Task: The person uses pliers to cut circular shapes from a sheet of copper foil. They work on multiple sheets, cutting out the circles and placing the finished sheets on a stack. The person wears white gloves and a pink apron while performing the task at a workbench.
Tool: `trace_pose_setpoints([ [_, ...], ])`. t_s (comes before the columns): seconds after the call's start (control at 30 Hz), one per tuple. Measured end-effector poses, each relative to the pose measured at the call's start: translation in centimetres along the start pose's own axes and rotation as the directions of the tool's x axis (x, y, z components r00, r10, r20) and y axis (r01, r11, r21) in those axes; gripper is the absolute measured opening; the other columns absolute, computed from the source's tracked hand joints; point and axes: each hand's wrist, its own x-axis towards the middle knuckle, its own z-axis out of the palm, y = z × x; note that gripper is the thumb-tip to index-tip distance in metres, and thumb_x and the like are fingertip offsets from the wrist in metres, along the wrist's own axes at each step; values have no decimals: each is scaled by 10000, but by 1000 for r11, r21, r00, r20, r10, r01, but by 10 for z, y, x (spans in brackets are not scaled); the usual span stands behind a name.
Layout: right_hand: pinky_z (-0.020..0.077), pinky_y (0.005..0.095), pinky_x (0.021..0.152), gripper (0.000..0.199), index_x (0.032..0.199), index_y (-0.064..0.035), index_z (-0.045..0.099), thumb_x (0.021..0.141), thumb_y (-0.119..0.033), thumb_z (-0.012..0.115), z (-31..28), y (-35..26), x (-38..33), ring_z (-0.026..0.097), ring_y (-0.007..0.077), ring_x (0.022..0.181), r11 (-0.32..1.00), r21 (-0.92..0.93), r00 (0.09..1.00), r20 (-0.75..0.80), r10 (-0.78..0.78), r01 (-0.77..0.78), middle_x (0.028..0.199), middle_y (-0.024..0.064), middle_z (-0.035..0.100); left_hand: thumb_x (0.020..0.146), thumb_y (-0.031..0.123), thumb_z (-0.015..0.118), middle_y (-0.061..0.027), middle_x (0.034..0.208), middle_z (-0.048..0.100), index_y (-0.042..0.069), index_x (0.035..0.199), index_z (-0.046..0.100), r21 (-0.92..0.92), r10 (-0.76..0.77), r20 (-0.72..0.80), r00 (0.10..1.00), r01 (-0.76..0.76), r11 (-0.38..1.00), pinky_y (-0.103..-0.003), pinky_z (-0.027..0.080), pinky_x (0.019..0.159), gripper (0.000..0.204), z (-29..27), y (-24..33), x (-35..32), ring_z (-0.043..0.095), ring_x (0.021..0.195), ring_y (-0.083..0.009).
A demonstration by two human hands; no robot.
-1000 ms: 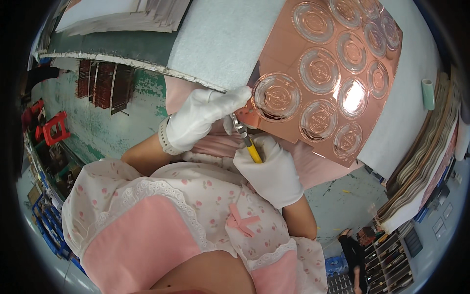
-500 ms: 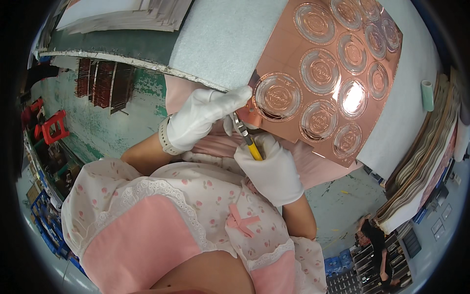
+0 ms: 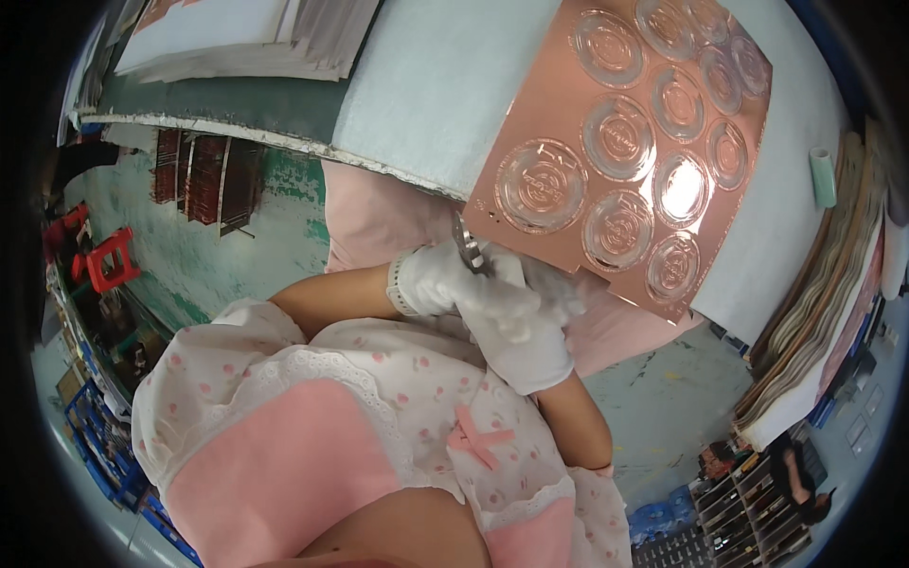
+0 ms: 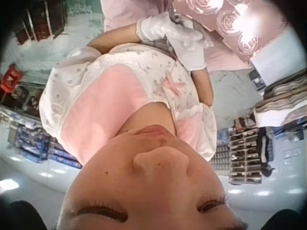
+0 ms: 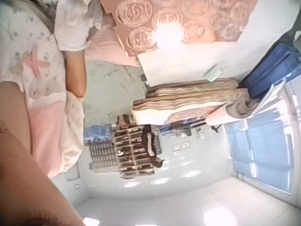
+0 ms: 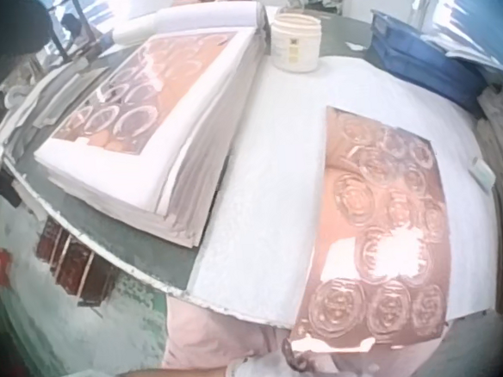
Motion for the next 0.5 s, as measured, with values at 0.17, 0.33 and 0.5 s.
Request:
trace_pose_setpoints([
  [0.17,426,341,597,180,885,-37,529,780,-181,543,2,10,1,535,219,705,771,-512,911,59,-408,378,765,97,532,805,74,546,-82,654,593,16,579,609,-70,122,-156,980,-134,989,-339,451,744,241,8,-1,5,587,803,-263],
  [0.33,436,386,686,261,949,-40,551,762,-221,560,1,-1,3,548,281,836,639,-599,843,120,-524,482,886,139,556,828,114,510,-103,642,589,-14,610,599,-42,97,-325,941,-117,992,-349,453,738,268,19,7,4,588,786,-257],
  [0.5,436,387,690,256,966,-38,555,762,-193,546,4,-3,2,553,280,838,749,-523,901,93,-425,407,883,140,561,815,122,553,-111,744,616,-25,823,598,-64,86,-281,956,-108,992,-339,461,731,154,12,1,-1,591,782,-210],
])
